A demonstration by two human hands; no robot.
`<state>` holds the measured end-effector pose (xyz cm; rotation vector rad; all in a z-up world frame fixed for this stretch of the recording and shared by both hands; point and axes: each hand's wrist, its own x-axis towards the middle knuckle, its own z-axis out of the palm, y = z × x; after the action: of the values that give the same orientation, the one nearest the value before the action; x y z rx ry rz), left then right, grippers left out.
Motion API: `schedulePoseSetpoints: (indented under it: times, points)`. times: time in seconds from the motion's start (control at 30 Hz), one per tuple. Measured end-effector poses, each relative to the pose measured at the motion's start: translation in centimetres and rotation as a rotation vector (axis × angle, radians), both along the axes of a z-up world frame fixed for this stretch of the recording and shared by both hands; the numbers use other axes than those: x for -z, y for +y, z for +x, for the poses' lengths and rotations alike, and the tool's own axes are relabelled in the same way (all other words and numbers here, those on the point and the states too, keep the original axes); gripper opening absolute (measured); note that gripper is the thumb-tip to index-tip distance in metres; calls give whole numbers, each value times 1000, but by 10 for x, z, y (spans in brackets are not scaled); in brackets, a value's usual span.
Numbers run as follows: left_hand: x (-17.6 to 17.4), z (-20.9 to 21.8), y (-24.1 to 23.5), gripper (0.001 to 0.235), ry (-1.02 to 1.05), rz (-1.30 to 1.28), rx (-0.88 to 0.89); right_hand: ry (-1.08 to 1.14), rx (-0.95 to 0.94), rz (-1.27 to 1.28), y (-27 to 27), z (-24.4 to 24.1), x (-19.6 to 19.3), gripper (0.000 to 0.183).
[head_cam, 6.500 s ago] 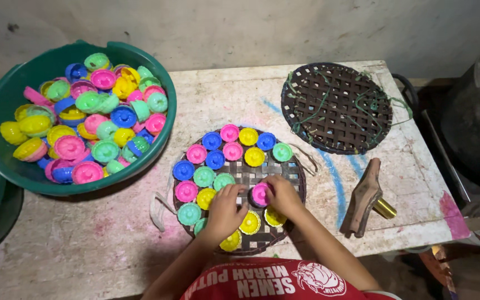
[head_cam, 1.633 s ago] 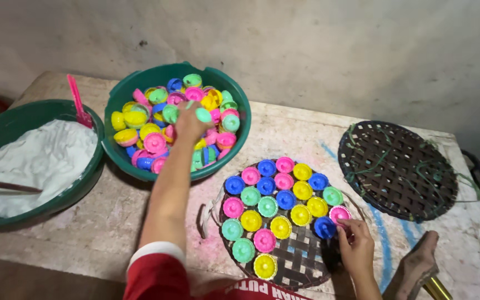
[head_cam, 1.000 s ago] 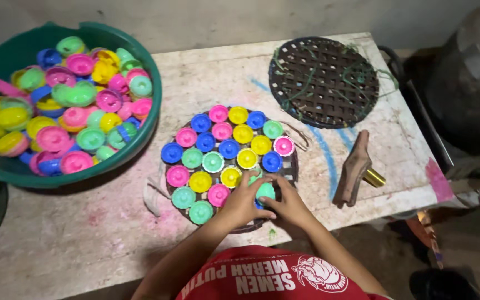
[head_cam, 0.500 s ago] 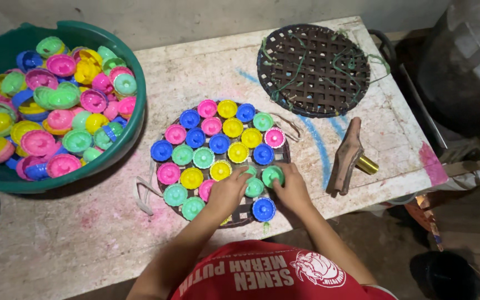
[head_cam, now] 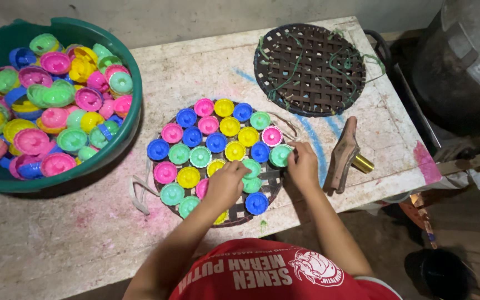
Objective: The person arranges colorful plastic molds on a woven tray, then uses a wooden dispenser to fill each mold with white powder from a green basin. The filled molds remain on the tray throughout the clip.
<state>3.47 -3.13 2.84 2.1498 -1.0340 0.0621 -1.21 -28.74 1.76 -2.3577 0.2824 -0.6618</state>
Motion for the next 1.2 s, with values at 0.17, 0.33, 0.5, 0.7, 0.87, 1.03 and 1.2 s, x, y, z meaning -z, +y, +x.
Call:
schedulePoseSetpoints:
  times: [0.17, 0.33, 0.5, 0.7, 0.87, 1.03, 1.2]
  points:
    - [-4, -24, 15, 24, 59, 148, 64, 170, -49, 98, 19, -27, -7, 21]
    - [17, -34, 26, 14, -142, 280, 19, 33, -92, 20, 42, -41, -6, 29]
    - [20, -34, 37, 15, -163, 525, -91, 175, -343, -106, 71, -61, -16, 15]
    - [8, -36, 34, 27, -46, 355, -86, 253, -488, -252, 89, -70, -12, 17]
    - [8, -30, 34, 21, -111, 355, -139, 201, -355, -197, 90, -56, -5, 15]
    - [11, -31, 35, 21, -68, 164, -170, 123, -371, -160, 95, -52, 0, 14]
    - [-6, -19, 62, 21, -44, 10, -194, 147, -347, -152, 103, -43, -6, 16]
